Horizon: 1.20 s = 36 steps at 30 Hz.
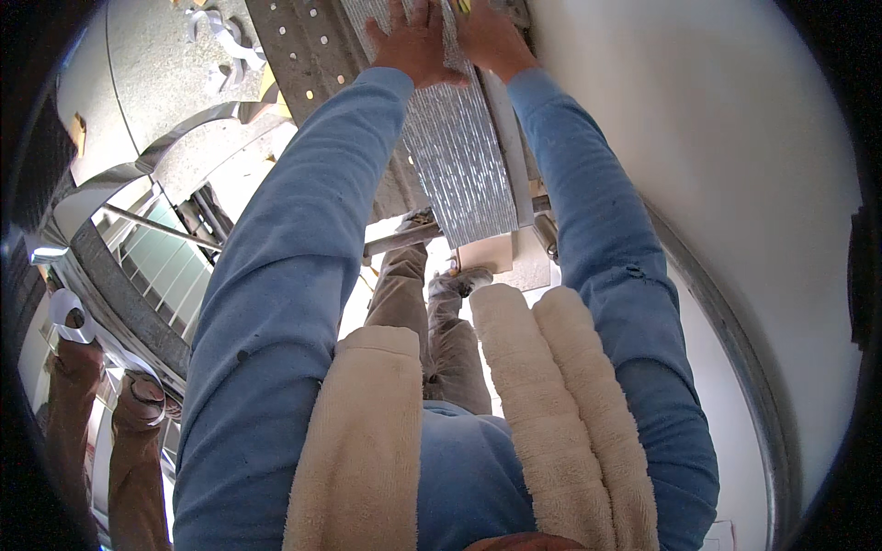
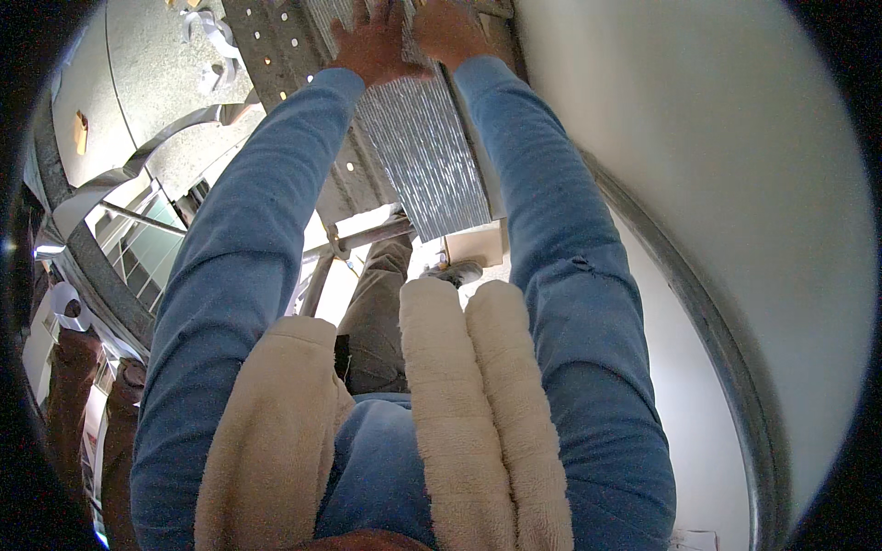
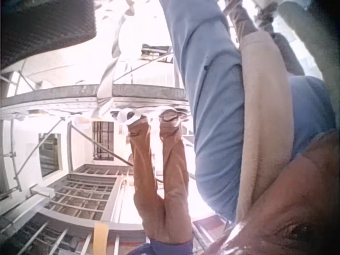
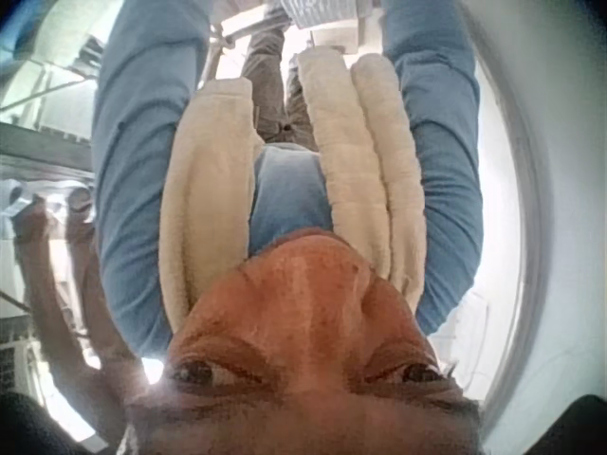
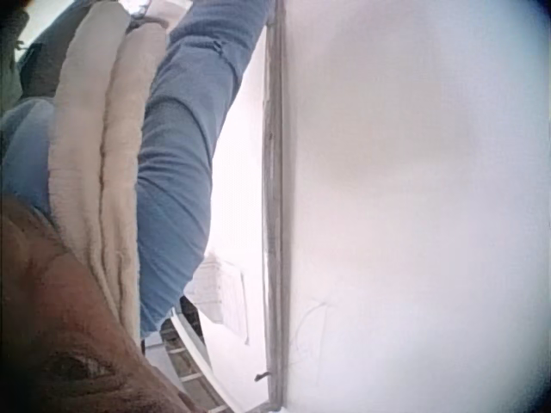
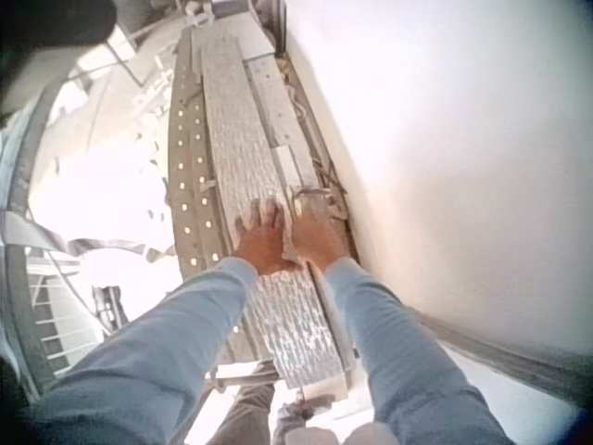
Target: The person handles a long metal sheet, positions it on a scaffolding platform, and uses a yellow utility knife to cut or score the sheet. The person repeatedly adjusts the sheet's position and continues cutting along its length.
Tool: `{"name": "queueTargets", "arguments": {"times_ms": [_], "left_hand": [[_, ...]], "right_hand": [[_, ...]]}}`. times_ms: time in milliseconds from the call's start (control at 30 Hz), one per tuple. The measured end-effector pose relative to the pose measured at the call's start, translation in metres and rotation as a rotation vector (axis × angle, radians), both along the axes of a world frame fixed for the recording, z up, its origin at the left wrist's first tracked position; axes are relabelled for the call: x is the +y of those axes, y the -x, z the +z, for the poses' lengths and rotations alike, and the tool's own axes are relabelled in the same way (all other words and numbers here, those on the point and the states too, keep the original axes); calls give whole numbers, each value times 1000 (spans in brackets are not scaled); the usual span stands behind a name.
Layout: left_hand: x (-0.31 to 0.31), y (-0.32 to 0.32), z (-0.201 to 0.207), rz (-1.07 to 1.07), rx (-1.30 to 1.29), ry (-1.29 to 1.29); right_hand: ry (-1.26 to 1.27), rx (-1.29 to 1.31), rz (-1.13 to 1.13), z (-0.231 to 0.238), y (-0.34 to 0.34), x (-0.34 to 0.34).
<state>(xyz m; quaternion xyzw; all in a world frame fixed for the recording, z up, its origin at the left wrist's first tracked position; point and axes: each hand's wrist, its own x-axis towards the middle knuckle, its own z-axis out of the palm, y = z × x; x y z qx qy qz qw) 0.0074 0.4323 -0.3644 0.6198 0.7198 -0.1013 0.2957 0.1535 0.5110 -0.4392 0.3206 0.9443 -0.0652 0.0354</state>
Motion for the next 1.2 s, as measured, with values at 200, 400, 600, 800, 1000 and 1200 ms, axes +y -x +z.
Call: {"name": "queueTargets", "arguments": {"times_ms": [200,400,600,800,1000,1200], "left_hand": [[-7,3,-13,12,-86,-105],[-4,-2,-14,-32,55,-46],[-2,-4,-3,-54,97,-18],[0,-8,0,-40,91,56],[1,-8,0,-50,91,54],[1,-8,4,-53,88,48]], "right_hand": [[-15,156,-237,18,42,-2],[112,-15,-98,22,19,-14],[247,2,-5,2,-12,-42],[631,25,-514,18,-96,-143],[807,-147,-546,94,-187,-237],[568,172,-542,64,-153,-158]]}}
